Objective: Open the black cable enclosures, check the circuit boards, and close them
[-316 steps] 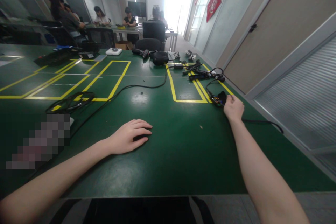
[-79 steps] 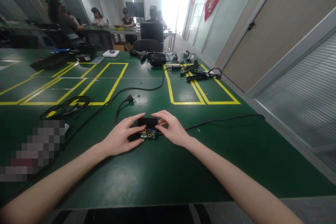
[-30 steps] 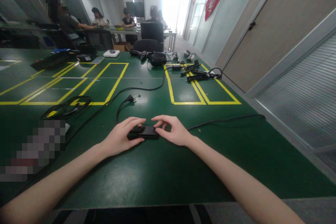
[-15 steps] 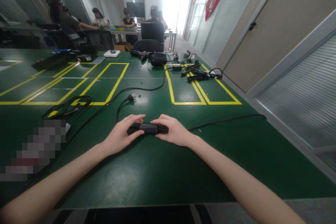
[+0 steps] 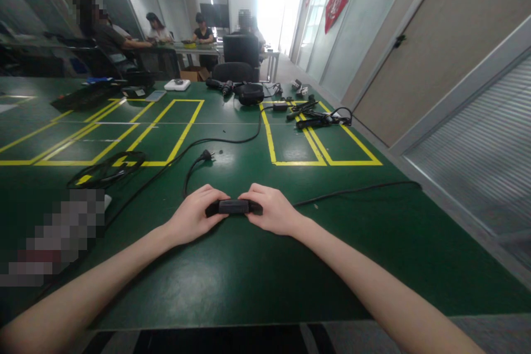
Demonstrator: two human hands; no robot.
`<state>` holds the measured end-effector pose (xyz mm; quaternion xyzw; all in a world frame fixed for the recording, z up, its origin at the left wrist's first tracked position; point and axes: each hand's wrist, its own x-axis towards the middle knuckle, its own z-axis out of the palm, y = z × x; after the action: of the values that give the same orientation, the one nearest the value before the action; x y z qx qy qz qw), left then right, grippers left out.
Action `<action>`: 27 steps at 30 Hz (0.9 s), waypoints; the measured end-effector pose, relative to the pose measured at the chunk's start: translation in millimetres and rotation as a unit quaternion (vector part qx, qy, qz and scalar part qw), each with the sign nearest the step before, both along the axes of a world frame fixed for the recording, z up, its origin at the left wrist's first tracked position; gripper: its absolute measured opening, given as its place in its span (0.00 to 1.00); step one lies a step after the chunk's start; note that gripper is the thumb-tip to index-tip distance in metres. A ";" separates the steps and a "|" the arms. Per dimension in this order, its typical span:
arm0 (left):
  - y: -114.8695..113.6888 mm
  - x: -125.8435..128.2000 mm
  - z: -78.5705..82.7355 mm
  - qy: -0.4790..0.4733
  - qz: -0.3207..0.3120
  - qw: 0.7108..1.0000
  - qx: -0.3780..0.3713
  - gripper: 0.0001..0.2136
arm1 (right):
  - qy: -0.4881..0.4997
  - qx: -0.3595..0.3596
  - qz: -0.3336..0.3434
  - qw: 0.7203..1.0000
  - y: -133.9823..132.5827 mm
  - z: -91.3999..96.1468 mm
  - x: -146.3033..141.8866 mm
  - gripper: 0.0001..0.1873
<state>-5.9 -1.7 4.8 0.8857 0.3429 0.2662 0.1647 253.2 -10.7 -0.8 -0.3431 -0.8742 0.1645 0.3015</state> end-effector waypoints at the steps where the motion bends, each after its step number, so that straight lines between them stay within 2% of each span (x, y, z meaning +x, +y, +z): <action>1: -0.3 0.5 0.9 0.002 0.002 1.000 -0.005 0.09 | 0.000 0.001 -0.002 1.000 -0.1 -0.6 -0.1 0.16; 8: -0.5 2.2 1.5 -0.001 0.021 1.000 -0.023 0.10 | -0.008 0.028 0.000 1.000 0.7 -5.0 -1.6 0.12; 13: 1.3 -1.6 -1.0 0.002 -0.018 1.000 0.002 0.09 | -0.033 0.050 0.001 0.998 0.7 -4.0 -2.0 0.10; 16: 2.4 -3.6 -4.0 0.004 -0.044 0.998 0.038 0.13 | -0.034 0.056 0.011 0.998 0.8 -2.3 -1.2 0.10; 23: 0.9 -3.2 -1.9 0.023 -0.042 0.996 0.076 0.13 | -0.051 0.072 0.016 0.996 0.7 -3.4 -0.6 0.11; 27: -1.3 -2.7 1.5 0.027 -0.044 0.995 0.082 0.13 | -0.031 0.086 0.033 0.995 0.6 -5.3 -0.4 0.15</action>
<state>-8.6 -3.0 6.3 0.9172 0.2852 0.2619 0.0933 252.8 -10.1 -6.1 -0.2916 -0.9051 0.0877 0.2967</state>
